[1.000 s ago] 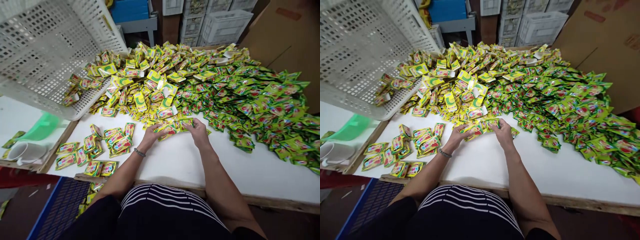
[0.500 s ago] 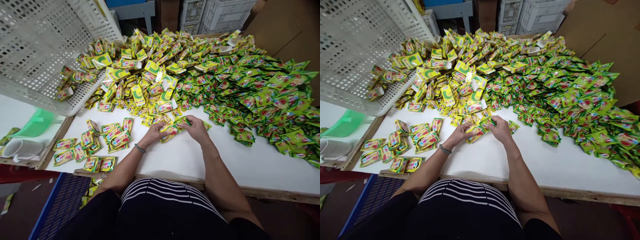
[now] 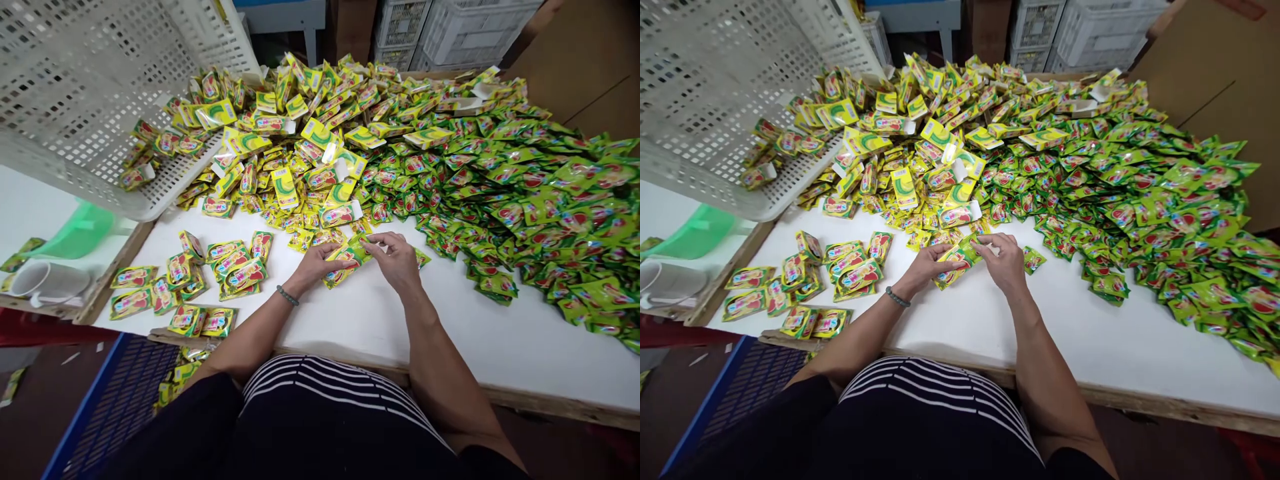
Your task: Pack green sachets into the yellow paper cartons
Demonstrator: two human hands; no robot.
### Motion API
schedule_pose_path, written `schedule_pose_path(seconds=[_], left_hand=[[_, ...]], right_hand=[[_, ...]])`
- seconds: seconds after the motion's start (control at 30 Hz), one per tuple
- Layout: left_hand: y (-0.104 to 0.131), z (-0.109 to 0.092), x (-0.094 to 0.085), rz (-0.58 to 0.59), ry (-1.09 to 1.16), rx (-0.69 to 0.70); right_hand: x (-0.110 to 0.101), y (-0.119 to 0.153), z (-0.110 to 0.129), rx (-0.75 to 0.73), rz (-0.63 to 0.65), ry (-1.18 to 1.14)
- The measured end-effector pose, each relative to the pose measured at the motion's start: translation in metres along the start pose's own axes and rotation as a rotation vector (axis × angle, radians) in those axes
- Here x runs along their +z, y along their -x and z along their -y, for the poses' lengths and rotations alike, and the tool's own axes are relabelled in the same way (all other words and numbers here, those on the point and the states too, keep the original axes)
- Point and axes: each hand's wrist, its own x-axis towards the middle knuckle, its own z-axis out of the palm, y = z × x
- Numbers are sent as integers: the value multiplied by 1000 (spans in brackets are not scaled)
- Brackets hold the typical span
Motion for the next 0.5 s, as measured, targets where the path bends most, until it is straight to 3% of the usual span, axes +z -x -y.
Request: schedule_pose_path(seconds=[0.1, 0.23, 0.5], left_hand=[[-1, 3, 1, -39, 11, 9], [-1, 5, 1, -71, 92, -20], [2, 4, -4, -28, 72, -2]], right_hand=[[6, 1, 1, -42, -66, 29], [8, 1, -2, 20, -126, 46], [12, 4, -5, -90, -81, 89]])
